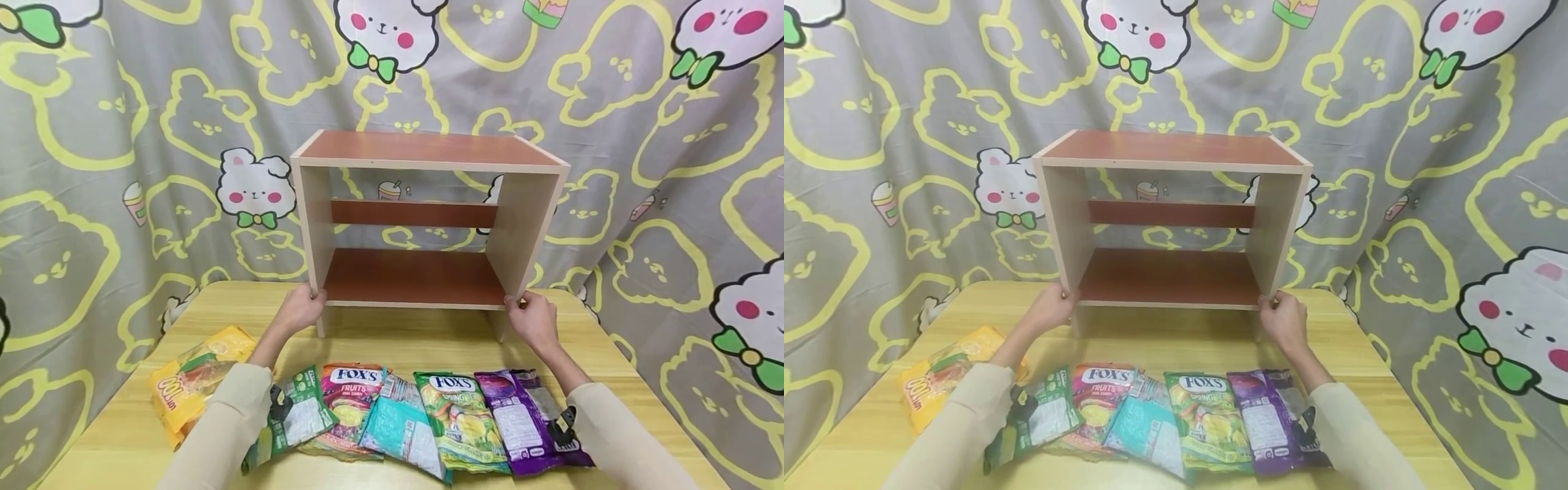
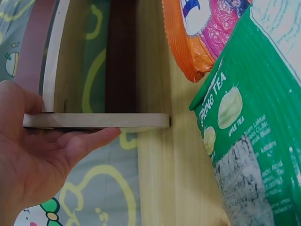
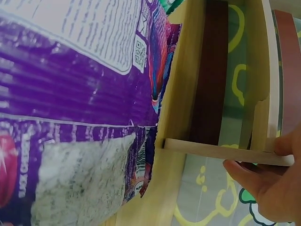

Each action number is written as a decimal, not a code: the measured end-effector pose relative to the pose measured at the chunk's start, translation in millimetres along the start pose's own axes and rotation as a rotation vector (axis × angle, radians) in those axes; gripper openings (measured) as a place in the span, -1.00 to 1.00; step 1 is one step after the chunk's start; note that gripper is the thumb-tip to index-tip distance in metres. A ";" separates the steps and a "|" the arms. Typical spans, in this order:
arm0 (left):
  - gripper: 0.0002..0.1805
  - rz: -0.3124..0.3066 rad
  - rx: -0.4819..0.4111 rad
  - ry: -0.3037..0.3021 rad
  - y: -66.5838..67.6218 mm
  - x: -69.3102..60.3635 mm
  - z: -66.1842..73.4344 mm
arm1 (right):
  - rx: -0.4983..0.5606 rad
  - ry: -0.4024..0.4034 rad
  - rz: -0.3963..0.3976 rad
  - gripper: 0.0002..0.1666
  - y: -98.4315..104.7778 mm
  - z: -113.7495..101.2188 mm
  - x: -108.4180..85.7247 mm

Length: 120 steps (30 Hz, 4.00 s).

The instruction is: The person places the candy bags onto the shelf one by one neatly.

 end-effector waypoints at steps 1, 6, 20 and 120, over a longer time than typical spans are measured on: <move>-0.65 0.003 0.002 -0.004 0.1 0.3 0.4 | 0.002 0.002 0.002 -0.63 0.3 -0.1 0.3; -0.66 0.011 -0.001 -0.006 0.8 0.8 1.8 | -0.008 0.016 0.016 -0.62 2.0 -0.6 2.2; -0.60 0.016 -0.005 0.001 3.0 1.3 1.2 | -0.003 0.008 -0.002 -0.63 -0.5 -1.8 0.6; -0.43 -0.128 -0.097 0.084 10.6 14.6 4.6 | -0.155 -0.255 -0.906 -0.17 15.8 18.0 -48.8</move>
Point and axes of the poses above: each hand's wrist, its own x-axis towards the middle knuckle, its own y-axis out of the back of the hand, z = x × y, the point moved 5 cm from there along x, towards the middle knuckle, and after that the axes turned 8 degrees about y, right-handed, at the moved point
